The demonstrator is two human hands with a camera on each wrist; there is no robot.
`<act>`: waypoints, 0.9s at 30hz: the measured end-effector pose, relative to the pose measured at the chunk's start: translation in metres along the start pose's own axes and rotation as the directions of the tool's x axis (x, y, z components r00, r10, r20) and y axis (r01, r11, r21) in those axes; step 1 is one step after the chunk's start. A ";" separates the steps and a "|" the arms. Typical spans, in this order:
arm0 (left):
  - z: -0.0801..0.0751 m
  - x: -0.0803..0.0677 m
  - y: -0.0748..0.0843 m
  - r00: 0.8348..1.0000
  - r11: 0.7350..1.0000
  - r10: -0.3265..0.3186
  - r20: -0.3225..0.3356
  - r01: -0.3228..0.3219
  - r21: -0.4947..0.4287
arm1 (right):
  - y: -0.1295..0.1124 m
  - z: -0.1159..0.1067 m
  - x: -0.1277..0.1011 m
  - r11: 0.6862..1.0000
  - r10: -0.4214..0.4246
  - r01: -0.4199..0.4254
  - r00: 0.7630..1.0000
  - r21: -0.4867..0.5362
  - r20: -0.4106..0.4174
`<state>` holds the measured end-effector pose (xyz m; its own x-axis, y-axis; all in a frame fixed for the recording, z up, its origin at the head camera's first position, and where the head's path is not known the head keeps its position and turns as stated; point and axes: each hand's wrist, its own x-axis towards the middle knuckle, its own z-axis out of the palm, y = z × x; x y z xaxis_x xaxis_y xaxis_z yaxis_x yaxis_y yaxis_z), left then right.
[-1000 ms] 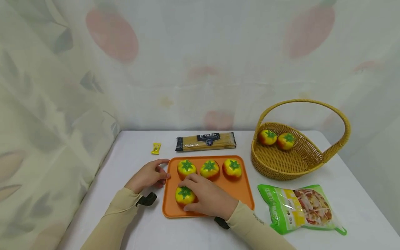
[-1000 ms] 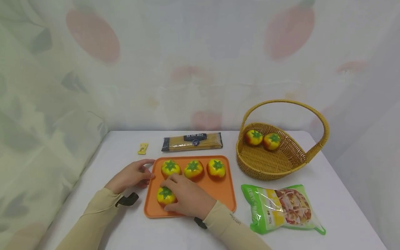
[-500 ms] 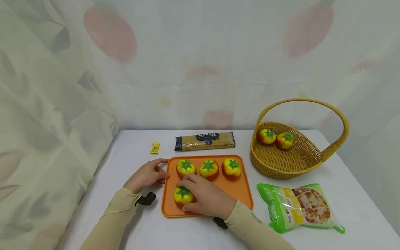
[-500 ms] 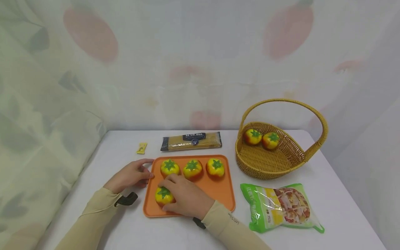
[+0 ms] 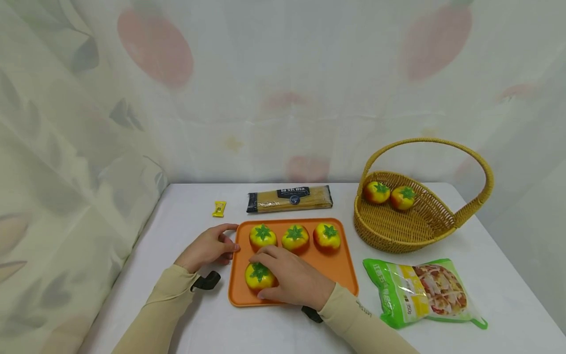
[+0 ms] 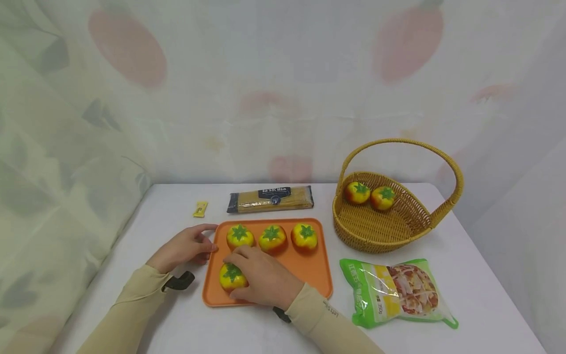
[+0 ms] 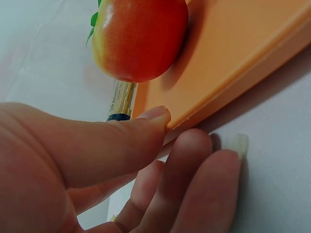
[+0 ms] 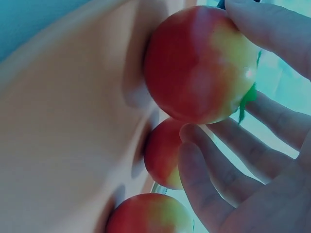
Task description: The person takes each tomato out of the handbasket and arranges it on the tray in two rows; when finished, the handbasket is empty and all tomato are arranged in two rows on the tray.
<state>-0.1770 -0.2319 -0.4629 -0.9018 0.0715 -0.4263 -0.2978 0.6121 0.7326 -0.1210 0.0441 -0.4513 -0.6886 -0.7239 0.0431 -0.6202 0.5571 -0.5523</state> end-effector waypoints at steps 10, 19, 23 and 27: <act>0.005 0.008 0.004 1.000 1.000 -0.002 0.011 0.002 0.004 | 0.002 -0.008 -0.006 1.000 0.027 -0.027 1.000 -0.013 -0.006; 0.007 0.010 0.007 1.000 1.000 -0.006 0.022 0.006 0.002 | 0.004 -0.012 -0.009 0.999 0.015 -0.016 1.000 -0.035 -0.022; 0.006 0.007 0.005 1.000 1.000 -0.007 0.019 0.007 0.004 | 0.002 -0.016 -0.012 1.000 -0.006 0.005 0.999 -0.031 -0.036; 0.001 0.003 -0.001 1.000 1.000 -0.007 0.006 0.007 0.009 | 0.002 -0.031 -0.019 0.999 -0.024 0.023 0.997 -0.026 -0.068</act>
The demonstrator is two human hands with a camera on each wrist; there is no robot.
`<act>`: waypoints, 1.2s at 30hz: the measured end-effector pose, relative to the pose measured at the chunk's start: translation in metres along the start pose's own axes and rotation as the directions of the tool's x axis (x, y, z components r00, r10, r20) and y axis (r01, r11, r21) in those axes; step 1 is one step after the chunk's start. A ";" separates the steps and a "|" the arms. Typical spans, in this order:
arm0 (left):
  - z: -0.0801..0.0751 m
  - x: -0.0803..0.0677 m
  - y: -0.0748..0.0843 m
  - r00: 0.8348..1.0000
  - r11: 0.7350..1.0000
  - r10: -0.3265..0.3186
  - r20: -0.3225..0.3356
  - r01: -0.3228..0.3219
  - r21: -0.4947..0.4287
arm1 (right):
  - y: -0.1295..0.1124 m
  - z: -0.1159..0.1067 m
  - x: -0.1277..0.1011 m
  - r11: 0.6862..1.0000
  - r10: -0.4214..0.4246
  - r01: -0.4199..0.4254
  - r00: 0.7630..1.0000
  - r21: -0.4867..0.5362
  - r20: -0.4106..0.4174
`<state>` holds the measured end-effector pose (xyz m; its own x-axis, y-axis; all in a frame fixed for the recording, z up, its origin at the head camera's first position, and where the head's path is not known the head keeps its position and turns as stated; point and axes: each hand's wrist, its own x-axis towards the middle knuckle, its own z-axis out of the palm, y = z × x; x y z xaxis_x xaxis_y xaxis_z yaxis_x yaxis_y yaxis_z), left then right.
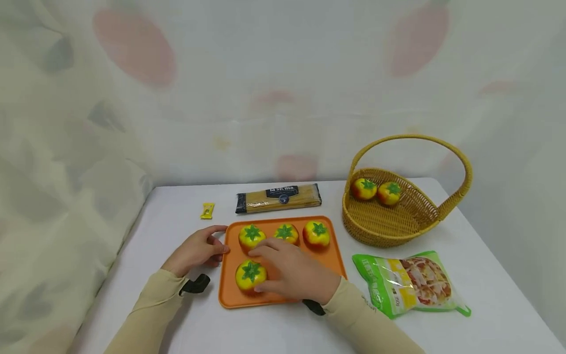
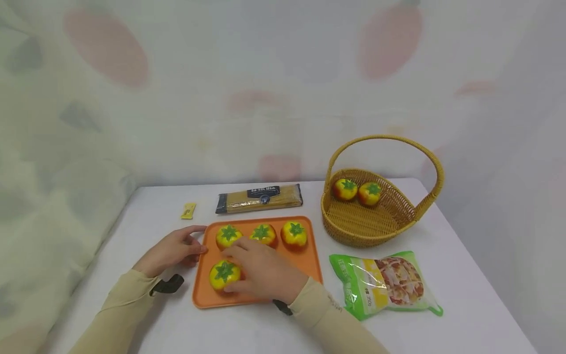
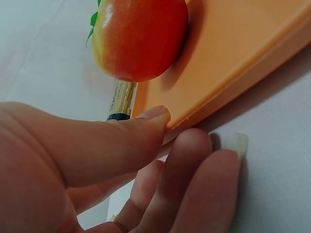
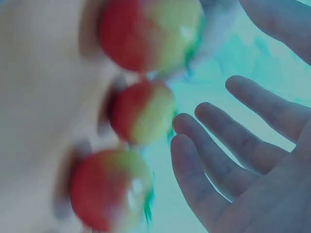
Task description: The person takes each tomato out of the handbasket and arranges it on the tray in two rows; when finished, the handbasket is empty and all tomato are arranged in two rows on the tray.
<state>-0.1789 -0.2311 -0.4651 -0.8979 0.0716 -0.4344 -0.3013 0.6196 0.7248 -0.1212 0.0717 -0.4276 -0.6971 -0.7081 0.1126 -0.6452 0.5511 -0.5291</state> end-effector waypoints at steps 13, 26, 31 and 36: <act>-0.004 0.003 -0.003 0.999 0.999 0.030 0.015 -0.031 0.028 | 0.092 -0.132 -0.079 0.931 0.210 -0.258 0.957 -0.259 -0.199; 0.000 0.003 -0.011 1.000 1.000 0.004 0.006 -0.004 0.005 | 0.194 -0.186 -0.097 0.851 0.476 -0.502 0.861 -0.153 -0.178; -0.001 0.001 -0.007 1.000 1.000 0.001 -0.007 -0.001 0.007 | 0.214 -0.188 -0.089 0.823 0.531 -0.555 0.828 -0.123 -0.181; -0.003 0.002 -0.004 1.000 1.000 0.005 -0.009 -0.005 -0.006 | 0.228 -0.190 -0.083 0.782 0.598 -0.615 0.786 -0.102 -0.160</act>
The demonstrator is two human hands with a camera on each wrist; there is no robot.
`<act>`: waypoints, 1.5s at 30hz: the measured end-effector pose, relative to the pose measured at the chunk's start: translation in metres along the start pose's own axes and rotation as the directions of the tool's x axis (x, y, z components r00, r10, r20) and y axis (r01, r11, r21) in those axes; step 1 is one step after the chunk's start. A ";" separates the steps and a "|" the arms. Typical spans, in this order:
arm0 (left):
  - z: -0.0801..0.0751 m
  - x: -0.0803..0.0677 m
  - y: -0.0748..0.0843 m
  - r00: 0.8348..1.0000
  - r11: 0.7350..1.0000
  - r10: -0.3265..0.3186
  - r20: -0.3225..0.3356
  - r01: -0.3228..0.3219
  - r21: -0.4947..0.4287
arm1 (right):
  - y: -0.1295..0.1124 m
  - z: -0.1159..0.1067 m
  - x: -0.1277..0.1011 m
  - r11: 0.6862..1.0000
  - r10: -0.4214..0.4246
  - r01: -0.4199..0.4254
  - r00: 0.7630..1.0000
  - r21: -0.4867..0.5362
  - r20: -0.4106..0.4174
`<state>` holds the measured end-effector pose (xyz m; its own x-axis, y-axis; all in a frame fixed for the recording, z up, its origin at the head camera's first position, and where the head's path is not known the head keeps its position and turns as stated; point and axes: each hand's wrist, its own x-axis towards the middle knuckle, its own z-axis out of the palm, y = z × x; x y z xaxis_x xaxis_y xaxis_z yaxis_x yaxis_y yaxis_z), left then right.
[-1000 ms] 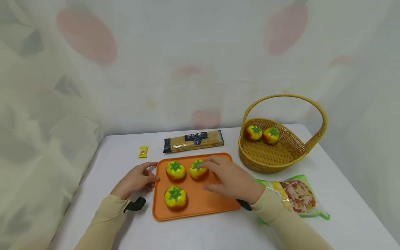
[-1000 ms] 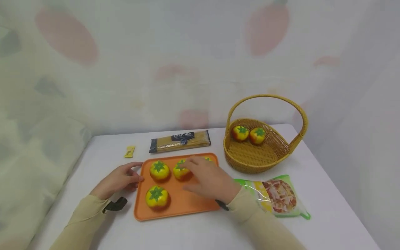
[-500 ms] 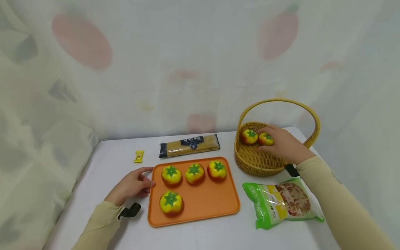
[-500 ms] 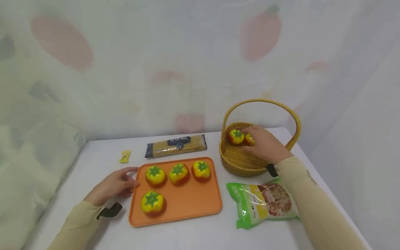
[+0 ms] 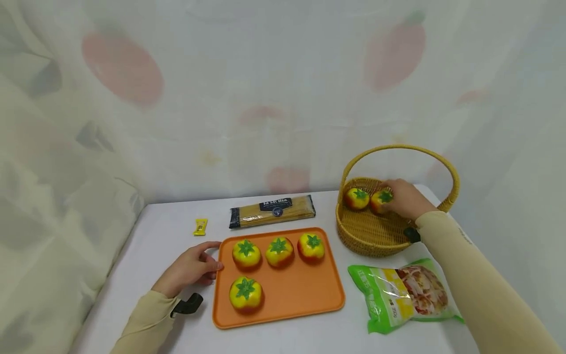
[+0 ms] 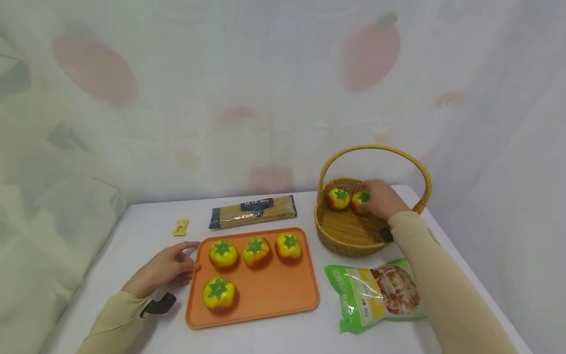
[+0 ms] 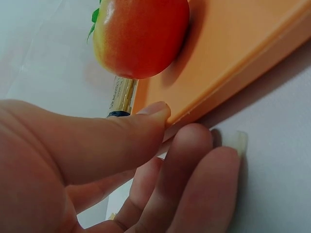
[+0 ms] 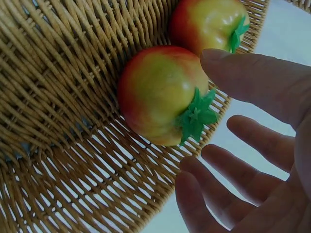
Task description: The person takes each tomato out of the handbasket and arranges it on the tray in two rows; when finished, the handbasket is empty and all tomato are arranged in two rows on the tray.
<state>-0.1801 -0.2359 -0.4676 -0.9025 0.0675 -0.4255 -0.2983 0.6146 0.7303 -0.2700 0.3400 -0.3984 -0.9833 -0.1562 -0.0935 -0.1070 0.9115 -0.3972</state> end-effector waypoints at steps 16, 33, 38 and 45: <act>0.008 0.005 0.001 1.000 1.000 0.004 -0.009 -0.004 0.000 | 0.014 0.012 0.008 1.000 0.018 -0.018 1.000 -0.006 0.025; -0.005 0.008 -0.006 1.000 1.000 0.012 -0.021 -0.011 0.019 | -0.021 -0.004 -0.010 0.999 -0.046 0.046 0.998 0.000 -0.034; -0.008 0.006 -0.007 0.999 1.000 0.010 -0.030 -0.010 0.018 | -0.044 -0.005 -0.025 0.992 -0.125 0.125 0.991 0.011 -0.038; -0.006 0.005 -0.005 0.999 1.000 0.001 -0.045 0.000 0.018 | -0.073 0.010 -0.046 0.972 -0.231 0.234 0.970 0.030 -0.075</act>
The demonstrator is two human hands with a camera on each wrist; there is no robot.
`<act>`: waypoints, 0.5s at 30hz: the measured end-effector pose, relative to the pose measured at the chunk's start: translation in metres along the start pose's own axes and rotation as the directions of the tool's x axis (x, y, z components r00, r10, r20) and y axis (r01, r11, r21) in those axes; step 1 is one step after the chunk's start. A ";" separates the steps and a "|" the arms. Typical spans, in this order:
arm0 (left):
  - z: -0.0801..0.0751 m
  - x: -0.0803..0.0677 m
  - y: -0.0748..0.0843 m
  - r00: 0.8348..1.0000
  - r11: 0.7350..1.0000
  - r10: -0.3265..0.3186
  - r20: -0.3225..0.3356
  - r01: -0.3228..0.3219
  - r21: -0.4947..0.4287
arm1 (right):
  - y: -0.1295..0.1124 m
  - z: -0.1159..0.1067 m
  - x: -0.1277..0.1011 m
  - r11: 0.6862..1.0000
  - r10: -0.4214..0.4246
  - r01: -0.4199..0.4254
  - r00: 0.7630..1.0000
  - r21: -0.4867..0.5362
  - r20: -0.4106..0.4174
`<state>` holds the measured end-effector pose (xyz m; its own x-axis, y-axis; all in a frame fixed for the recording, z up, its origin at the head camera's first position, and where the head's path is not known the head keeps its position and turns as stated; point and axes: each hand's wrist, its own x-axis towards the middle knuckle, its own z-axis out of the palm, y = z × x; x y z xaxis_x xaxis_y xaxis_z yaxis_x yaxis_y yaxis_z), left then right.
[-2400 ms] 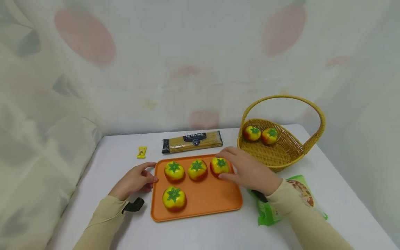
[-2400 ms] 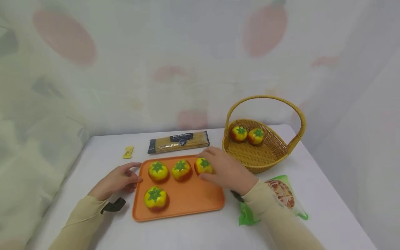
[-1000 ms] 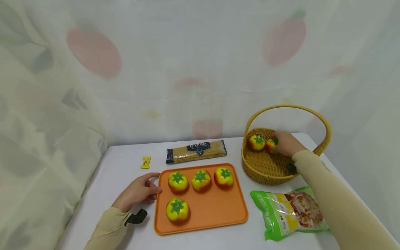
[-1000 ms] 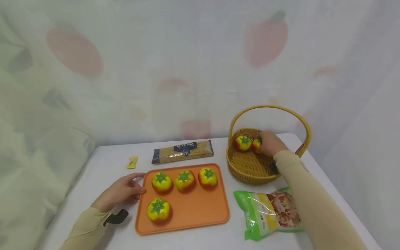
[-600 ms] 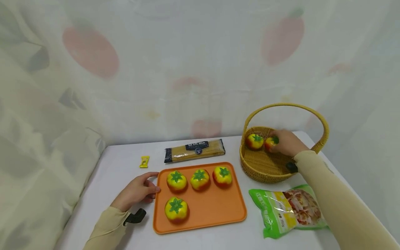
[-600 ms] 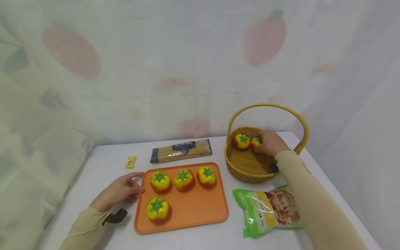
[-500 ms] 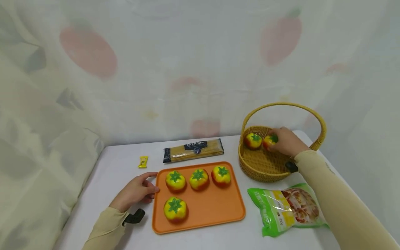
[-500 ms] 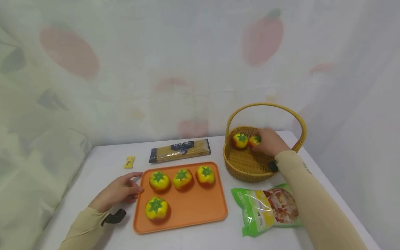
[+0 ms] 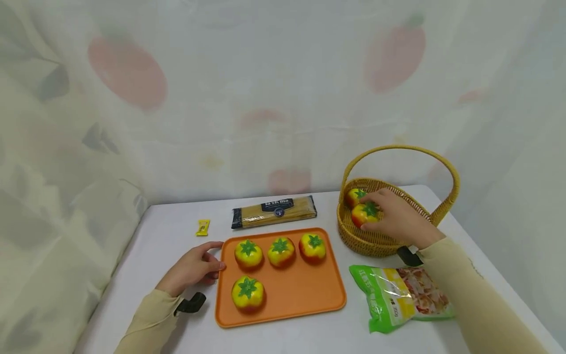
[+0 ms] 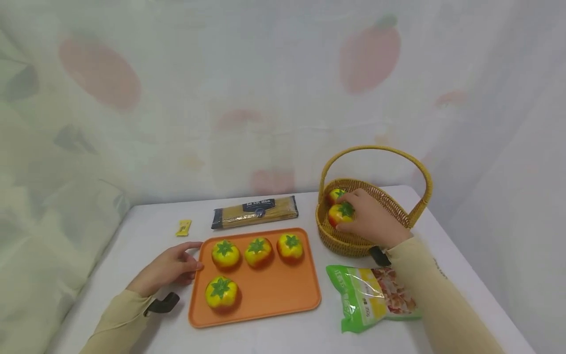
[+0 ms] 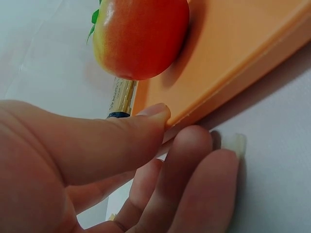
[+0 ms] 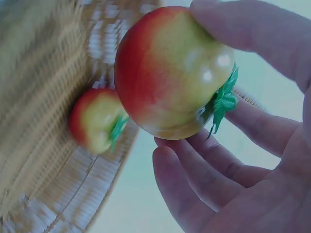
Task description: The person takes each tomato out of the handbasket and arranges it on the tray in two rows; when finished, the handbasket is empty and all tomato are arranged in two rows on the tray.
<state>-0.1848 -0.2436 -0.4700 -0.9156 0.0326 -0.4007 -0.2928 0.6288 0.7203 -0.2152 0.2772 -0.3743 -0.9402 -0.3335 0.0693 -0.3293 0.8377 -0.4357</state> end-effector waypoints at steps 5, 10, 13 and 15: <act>0.001 0.001 0.000 1.000 1.000 0.004 -0.004 -0.004 0.001 | -0.026 0.014 -0.008 0.998 -0.048 0.049 0.998 0.028 -0.031; 0.001 -0.001 0.002 1.000 1.000 -0.003 -0.004 0.003 -0.003 | -0.052 0.035 -0.014 0.986 -0.134 0.139 0.989 0.090 -0.065; 0.000 -0.002 0.002 1.000 1.000 -0.004 -0.007 0.004 -0.004 | -0.067 0.053 -0.016 0.975 -0.167 0.176 0.983 0.135 -0.072; 0.000 -0.002 0.002 1.000 1.000 -0.002 -0.008 0.002 0.000 | -0.078 0.064 -0.017 0.969 -0.173 0.181 0.983 0.169 -0.064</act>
<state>-0.1833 -0.2427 -0.4680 -0.9172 0.0251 -0.3977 -0.2949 0.6285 0.7197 -0.1676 0.1901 -0.3995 -0.8728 -0.4446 0.2012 -0.4747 0.6780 -0.5611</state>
